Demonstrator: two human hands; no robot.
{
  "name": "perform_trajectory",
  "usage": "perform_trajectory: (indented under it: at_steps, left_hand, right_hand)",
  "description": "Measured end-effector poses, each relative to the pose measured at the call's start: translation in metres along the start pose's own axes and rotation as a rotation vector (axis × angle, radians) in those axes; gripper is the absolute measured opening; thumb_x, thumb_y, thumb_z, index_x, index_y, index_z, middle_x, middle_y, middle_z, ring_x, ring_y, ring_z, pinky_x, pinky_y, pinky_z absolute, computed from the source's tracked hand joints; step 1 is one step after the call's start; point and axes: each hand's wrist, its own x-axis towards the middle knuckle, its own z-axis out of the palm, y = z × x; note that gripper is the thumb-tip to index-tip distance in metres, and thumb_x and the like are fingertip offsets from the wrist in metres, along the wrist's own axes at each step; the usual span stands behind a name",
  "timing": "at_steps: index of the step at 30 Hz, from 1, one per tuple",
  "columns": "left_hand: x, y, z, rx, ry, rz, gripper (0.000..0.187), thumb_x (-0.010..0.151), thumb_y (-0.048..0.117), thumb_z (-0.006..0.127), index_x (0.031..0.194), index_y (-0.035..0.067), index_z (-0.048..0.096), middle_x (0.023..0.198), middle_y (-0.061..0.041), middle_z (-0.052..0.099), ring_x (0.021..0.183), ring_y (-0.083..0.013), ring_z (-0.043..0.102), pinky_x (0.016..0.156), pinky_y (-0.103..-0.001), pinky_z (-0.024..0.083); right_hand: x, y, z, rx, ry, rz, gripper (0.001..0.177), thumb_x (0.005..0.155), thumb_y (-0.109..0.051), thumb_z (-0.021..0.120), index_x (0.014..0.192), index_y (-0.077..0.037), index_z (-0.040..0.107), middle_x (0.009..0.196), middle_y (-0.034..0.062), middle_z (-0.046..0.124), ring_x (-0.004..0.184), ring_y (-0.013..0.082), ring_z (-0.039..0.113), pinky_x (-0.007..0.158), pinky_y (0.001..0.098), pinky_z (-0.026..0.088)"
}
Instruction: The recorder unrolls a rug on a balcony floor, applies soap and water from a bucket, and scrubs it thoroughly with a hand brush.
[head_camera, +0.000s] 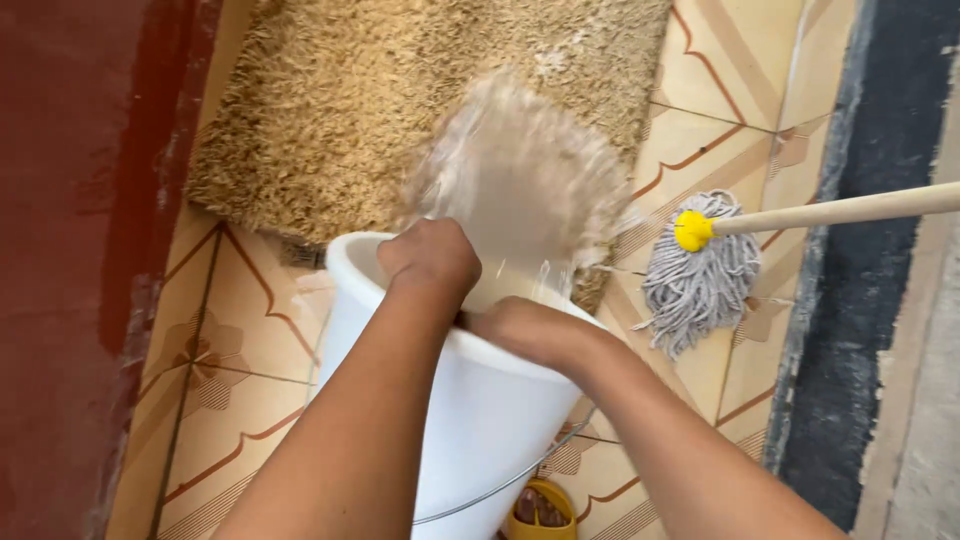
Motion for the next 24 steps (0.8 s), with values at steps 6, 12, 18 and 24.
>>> perform_trajectory:
  at_steps: [6,12,18,24]
  left_hand:
    - [-0.030,-0.028,-0.015,0.334,0.078,-0.122,0.069,0.089,0.033,0.068,0.149,0.017,0.038,0.167,-0.014,0.017,0.145,-0.0461,0.034,0.101,-0.067,0.036]
    - [-0.012,-0.092,0.008,0.097,0.067,-0.396,0.090,0.088,0.033,0.076,0.159,0.003,0.031,0.151,-0.028,0.040,0.130,-0.0449,0.052,0.071,-0.056,0.059]
    - [-0.036,-0.133,-0.024,-0.031,0.258,-0.341,0.096,0.090,0.018,0.075,0.165,0.010,0.016,0.148,-0.029,0.043,0.118,-0.0425,0.063,0.074,-0.049,0.062]
    - [-0.079,-0.150,-0.004,0.073,0.365,-0.282,0.082,0.097,0.028,0.063,0.164,0.015,0.017,0.155,-0.025,0.037,0.135,-0.0418,0.046,0.084,-0.060,0.059]
  right_hand:
    - [-0.077,-0.061,0.021,-0.072,0.078,0.179,0.056,0.069,-0.049,0.087,0.102,-0.006,0.076,0.095,0.0123,0.080,0.090,0.0235,0.078,0.084,0.0382,0.059]
    - [-0.114,-0.109,0.080,-0.117,0.249,0.055,0.023,0.082,-0.036,0.079,0.088,-0.013,0.079,0.083,0.0139,0.074,0.084,0.0341,0.071,0.080,0.0463,0.055]
    - [-0.110,-0.130,0.121,-0.399,0.458,-0.097,0.013,0.082,-0.019,0.076,0.078,-0.007,0.074,0.078,0.0209,0.070,0.082,0.0415,0.069,0.076,0.0538,0.052]
    - [-0.089,-0.141,0.162,-0.398,0.542,-0.186,0.006,0.080,-0.008,0.072,0.074,-0.006,0.072,0.077,0.0201,0.070,0.079,0.0423,0.068,0.070,0.0545,0.052]
